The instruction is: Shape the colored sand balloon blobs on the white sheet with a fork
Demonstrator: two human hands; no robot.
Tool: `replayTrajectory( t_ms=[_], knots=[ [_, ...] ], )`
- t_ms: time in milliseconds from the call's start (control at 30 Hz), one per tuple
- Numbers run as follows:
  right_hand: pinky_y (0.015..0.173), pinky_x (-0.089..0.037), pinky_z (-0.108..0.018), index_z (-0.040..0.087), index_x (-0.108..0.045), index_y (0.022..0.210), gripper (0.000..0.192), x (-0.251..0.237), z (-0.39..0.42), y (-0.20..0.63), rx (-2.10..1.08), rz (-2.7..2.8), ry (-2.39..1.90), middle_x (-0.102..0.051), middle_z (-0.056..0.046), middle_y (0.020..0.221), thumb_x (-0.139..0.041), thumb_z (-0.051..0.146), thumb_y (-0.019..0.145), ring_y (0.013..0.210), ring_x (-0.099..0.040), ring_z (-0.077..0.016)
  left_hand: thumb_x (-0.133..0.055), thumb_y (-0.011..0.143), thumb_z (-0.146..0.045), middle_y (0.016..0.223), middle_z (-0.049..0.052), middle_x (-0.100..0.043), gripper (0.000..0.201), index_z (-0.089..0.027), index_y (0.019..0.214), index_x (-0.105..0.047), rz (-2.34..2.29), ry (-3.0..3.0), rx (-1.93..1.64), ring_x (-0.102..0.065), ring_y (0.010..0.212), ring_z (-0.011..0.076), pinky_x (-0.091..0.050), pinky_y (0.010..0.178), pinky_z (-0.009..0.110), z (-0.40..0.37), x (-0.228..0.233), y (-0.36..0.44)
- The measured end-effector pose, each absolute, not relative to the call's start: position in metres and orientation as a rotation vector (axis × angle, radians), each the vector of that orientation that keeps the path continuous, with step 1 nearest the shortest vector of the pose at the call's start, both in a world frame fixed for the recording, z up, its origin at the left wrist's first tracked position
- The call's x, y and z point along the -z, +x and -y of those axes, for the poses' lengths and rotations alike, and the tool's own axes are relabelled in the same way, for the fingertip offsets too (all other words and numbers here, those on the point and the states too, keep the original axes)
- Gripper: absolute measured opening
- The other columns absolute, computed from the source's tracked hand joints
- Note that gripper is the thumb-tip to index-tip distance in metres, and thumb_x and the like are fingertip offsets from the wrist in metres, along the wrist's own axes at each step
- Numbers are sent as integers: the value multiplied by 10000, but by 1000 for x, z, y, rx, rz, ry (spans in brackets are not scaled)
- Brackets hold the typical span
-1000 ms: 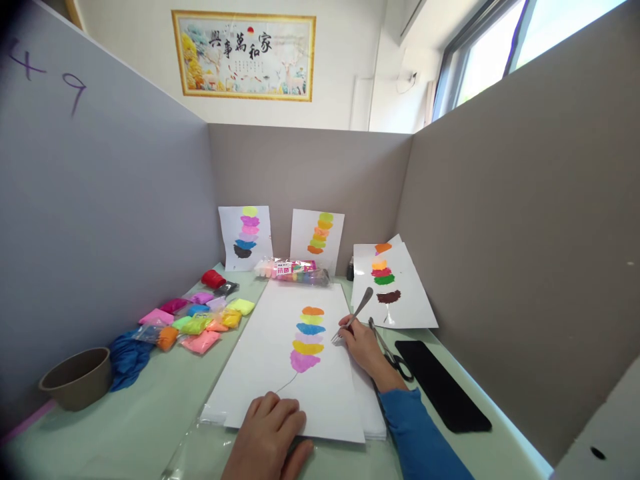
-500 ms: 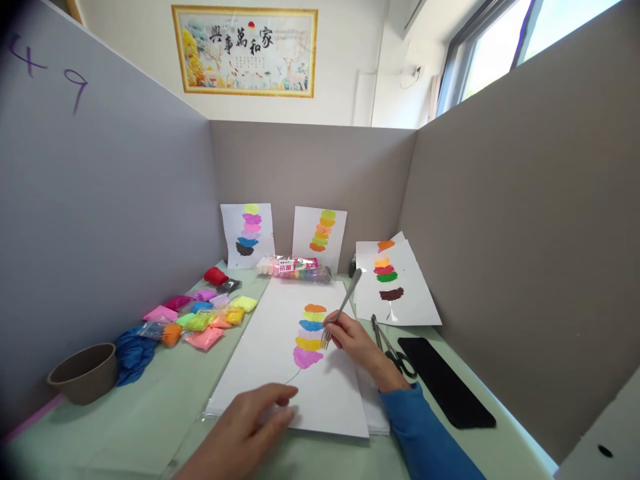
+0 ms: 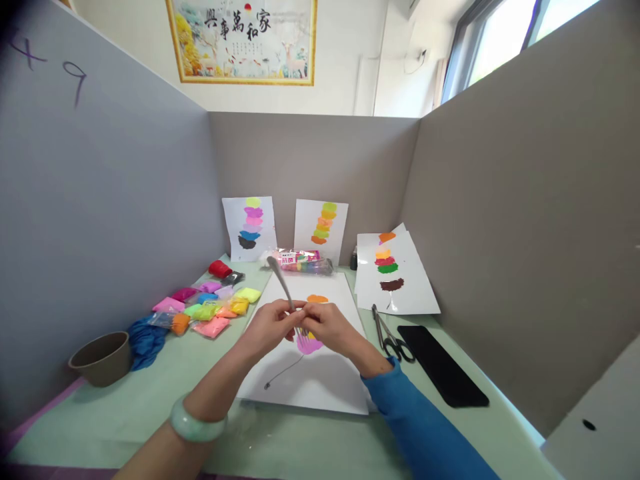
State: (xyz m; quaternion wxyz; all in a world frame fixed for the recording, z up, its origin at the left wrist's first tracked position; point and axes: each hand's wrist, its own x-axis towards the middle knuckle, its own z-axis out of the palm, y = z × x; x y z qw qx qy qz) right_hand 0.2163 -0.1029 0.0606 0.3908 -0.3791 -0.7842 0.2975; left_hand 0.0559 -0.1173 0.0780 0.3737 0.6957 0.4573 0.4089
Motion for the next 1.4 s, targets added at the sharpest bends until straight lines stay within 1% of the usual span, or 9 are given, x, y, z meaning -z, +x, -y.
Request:
replayTrajectory(
  t_ms=[67,200,333,467,567,700,933,1200,1400],
  knots=[
    [503,-377,-221,175,-625,655,207,-60,98,219,-788,1908,-1033,-620,0,676,-536,289,804,523,-466,-87,-552,826,-345,797,27,-707,258,-184,905,-738,-1210,1876,-1013,-627,603,126,-495,549,208,107,-79,58],
    [536,-422,-239,179,-656,852,266,-56,90,236,-771,1778,-1144,-657,-12,763,-585,425,781,553,-509,-104,-546,832,-298,665,28,-682,222,-157,751,-698,-1361,1931,-940,-659,621,144,-496,541,198,84,-92,58],
    [557,-401,-261,183,-619,751,322,-35,80,259,-592,1642,-1364,-643,-1,661,-495,470,830,495,-487,-110,-550,837,-273,659,15,-674,174,-162,775,-669,-1413,1972,-775,-668,593,138,-474,486,181,59,-110,51],
    [637,-395,-278,185,-625,694,366,-6,72,270,-510,1678,-1510,-629,-16,588,-428,447,856,602,-565,-162,-582,813,-217,541,-18,-616,166,-164,659,-618,-1562,2302,-568,-609,467,111,-409,438,172,38,-127,44],
    [664,-395,-286,183,-638,720,375,2,71,270,-498,1700,-1565,-633,-24,584,-406,439,864,638,-587,-179,-587,798,-141,491,-32,-589,110,-157,690,-605,-1527,2290,-657,-600,444,101,-411,447,160,32,-129,44],
    [671,-394,-282,188,-647,736,368,1,74,267,-481,1711,-1593,-643,-26,589,-401,422,878,651,-599,-180,-646,740,-74,567,-13,-639,112,-139,811,-589,-1300,1926,-887,-660,522,128,-490,500,171,32,-101,46],
    [655,-373,-260,199,-663,739,350,6,70,268,-395,1783,-1642,-663,-26,614,-414,387,899,658,-593,-169,-681,741,-89,562,-37,-601,155,-147,785,-544,-1218,1678,-949,-653,512,120,-517,505,187,23,-33,47],
    [631,-343,-248,186,-674,772,331,-2,75,263,-352,1832,-1706,-694,-42,710,-428,356,915,684,-588,-156,-605,755,-116,566,-10,-656,116,-160,849,-659,-1426,1885,-870,-665,553,128,-491,543,178,27,-20,50],
    [638,-336,-245,191,-677,771,327,-1,74,263,-326,1851,-1743,-692,-45,729,-433,351,919,704,-586,-154,-606,746,-122,583,0,-672,101,-154,833,-647,-1470,1769,-863,-656,528,125,-472,487,164,28,-18,50]
  ],
)
